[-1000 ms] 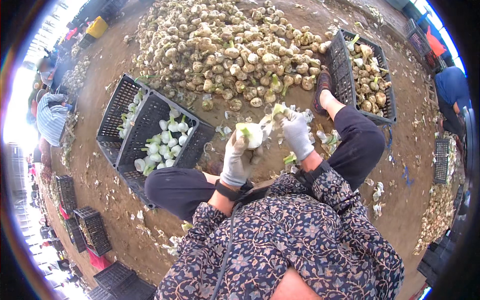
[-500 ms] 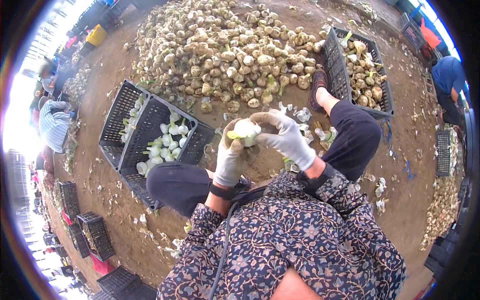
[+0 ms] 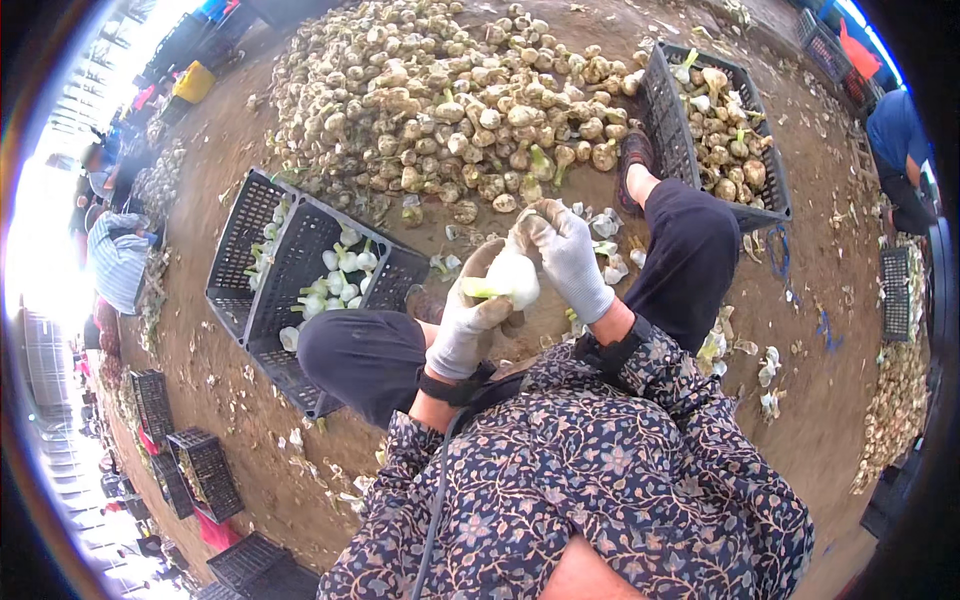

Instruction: The recorder is sitting on the floor peeling and cleaning lily bulbs or similar agricultural produce and placing them into crates.

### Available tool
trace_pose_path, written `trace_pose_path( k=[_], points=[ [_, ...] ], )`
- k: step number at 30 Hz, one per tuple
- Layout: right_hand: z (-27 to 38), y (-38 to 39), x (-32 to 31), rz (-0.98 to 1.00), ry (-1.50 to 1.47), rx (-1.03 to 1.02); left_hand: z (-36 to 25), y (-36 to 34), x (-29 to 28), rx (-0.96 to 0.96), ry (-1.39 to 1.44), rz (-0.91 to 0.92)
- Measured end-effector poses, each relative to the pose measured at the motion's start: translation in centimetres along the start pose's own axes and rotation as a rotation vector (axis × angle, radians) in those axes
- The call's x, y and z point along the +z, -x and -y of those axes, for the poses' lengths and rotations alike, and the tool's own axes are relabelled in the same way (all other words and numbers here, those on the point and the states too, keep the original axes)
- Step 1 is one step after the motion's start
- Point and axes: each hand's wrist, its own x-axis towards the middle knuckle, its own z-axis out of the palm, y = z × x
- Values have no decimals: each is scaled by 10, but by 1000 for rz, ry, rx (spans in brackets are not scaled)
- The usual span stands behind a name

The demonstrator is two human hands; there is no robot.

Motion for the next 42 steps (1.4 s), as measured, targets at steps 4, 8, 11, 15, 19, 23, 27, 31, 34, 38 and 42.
trace_pose_path(
  k=[4, 8, 11, 15, 19, 23, 27, 31, 34, 38, 42],
  points=[
    [5, 2, 0, 3, -168, -4, -3, -17, -1, 135, -152, -56],
    [31, -3, 3, 42, -132, -74, -27, -41, -6, -64, 77, -174],
    [49, -18, -2, -20, -229, -78, -50, -64, -10, -105, 325, -116],
    [47, -53, -33, -201, -422, -121, -72, -88, -20, 6, 326, -113],
    [16, -71, -63, -402, -601, 71, -77, -104, -40, -98, 576, -57],
    [5, -70, -69, -65, 535, 198, -73, -123, -57, -105, 500, -263],
    [12, -60, -12, 139, 611, -108, -68, -133, -57, 29, 489, -293],
    [10, -72, 51, 39, 640, -482, -69, -139, -54, 123, 262, -435],
    [-3, -84, 69, -28, 526, -325, -71, -141, -54, 170, 209, -546],
    [-28, -90, 69, -36, 515, -393, -69, -139, -55, 236, 113, -612],
    [-37, -102, 54, -250, 370, 94, -64, -133, -52, 283, 33, -586]
  ],
)
